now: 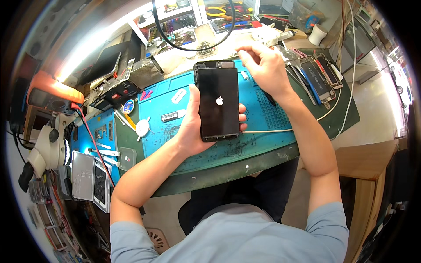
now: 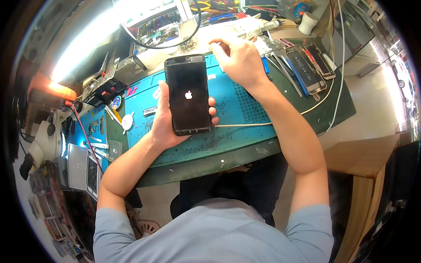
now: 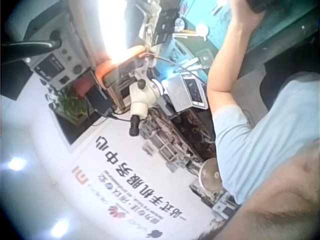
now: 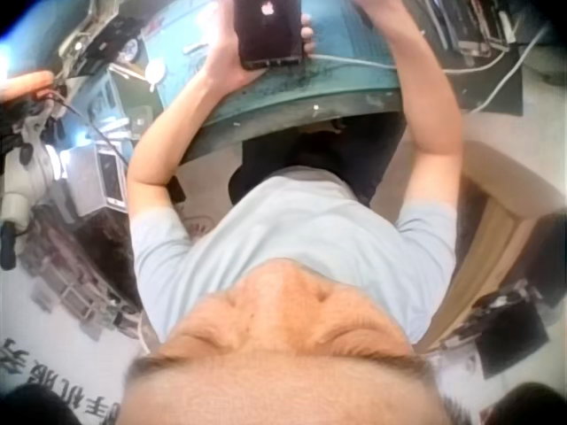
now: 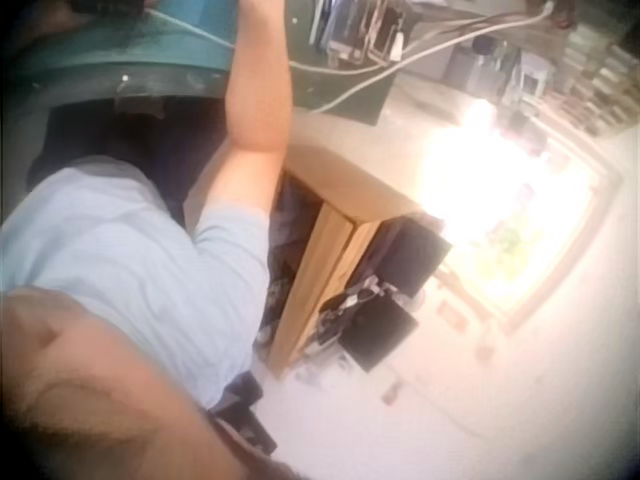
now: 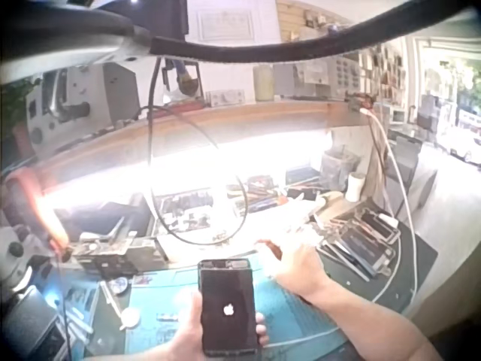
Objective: The person disassembles a smartphone, removes the old screen, and installs a new one. They connect the display cable, test the device by powering it on, and then reassemble the phone casing.
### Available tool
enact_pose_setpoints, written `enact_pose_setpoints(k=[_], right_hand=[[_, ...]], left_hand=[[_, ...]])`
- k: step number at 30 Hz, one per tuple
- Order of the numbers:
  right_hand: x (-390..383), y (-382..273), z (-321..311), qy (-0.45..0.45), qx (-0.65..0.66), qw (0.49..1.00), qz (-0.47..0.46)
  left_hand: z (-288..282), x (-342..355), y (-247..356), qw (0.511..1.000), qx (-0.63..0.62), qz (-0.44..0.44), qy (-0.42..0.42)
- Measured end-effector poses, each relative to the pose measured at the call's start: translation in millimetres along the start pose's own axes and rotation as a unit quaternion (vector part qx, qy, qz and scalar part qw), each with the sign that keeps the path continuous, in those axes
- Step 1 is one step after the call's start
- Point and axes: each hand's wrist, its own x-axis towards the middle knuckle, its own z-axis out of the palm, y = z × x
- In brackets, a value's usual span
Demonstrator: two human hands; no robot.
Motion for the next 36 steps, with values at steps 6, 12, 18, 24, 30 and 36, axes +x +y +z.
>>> enact_pose_setpoints(k=[6, 12, 18, 24, 30, 36], right_hand=[[-4, -5, 3, -0.056, -0.101, 0.991, -0.069], [-7, 2, 4, -0.072, -0.117, 0.979, -0.15], [-8, -1, 1, -0.071, -0.126, 0.979, -0.145], [-6, -5, 3, -0.069, -0.117, 0.981, -0.135], [-8, -1, -2, -0.076, -0.128, 0.982, -0.118], [-8, -1, -2, -0.065, -0.128, 0.98, -0.14]], left_hand=[[0, -1, 1, 1.0, -0.018, 0.009, 0.021], [1, -1, 1, 0.999, -0.012, 0.005, 0.031], [0, 0, -1, 1.0, -0.011, 0.007, 0.013], [-1, -3, 1, 1.0, 0.009, 0.006, 0.015], [13, 4, 4, 0.994, 0.032, 0.001, 0.107], [13, 0, 0, 0.996, 0.057, 0.023, 0.067]])
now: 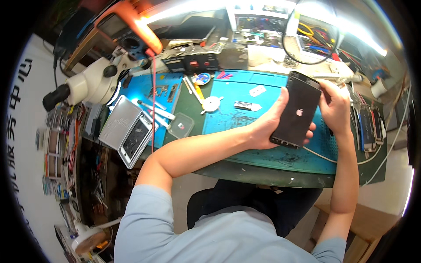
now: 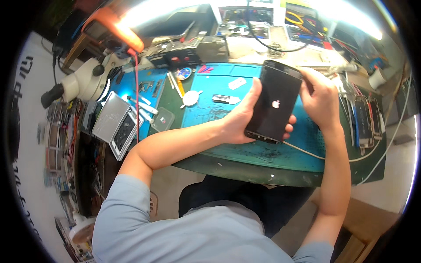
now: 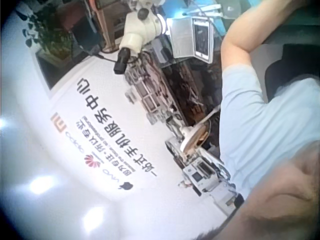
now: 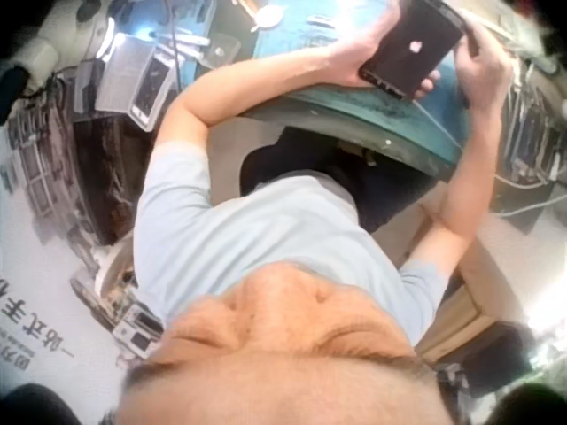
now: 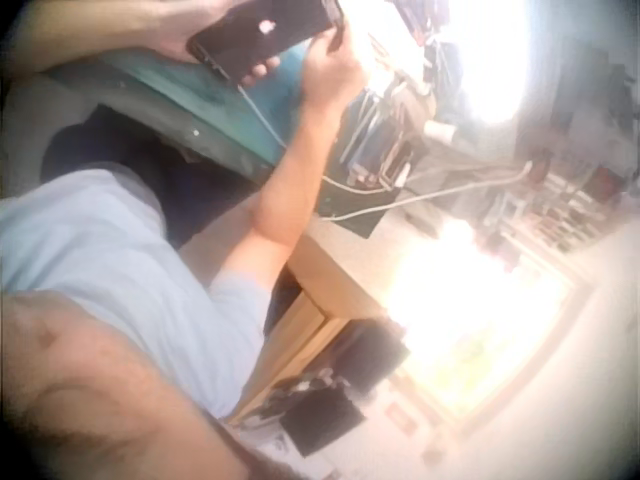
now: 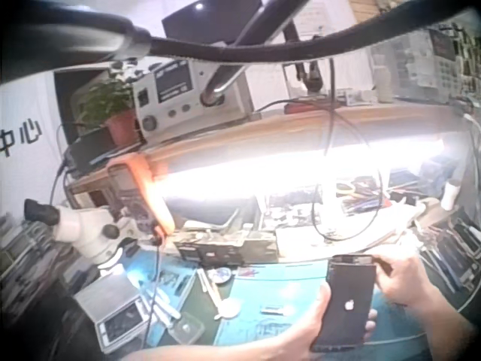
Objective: The person disassembles a smartphone, removes the old screen, and installs a new one. They connect the display cable, test the device by powering it on, and then reassemble the phone casing.
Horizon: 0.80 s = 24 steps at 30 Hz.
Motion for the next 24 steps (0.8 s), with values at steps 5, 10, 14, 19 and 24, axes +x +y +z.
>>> enact_pose_setpoints(k=[5, 10, 14, 19, 24], right_hand=[[2, -4, -1, -0.022, 0.012, 1.0, 0.007], [1, -7, 5, 0.0, 0.017, 1.0, -0.015], [-2, -6, -3, -0.029, 0.007, 0.999, 0.033], [-3, 1, 3, -0.04, -0.022, 0.998, 0.052], [4, -3, 0, 0.009, 0.0, 0.999, -0.043]], left_hand=[[-5, -3, -1, 1.0, -0.02, -0.007, -0.014], [-10, -4, -1, 0.999, -0.029, -0.008, -0.026], [2, 2, 2, 1.0, -0.017, -0.019, 0.012], [-11, 3, -1, 0.999, -0.014, -0.031, -0.005], [-15, 2, -5, 1.0, -0.017, 0.006, -0.022]])
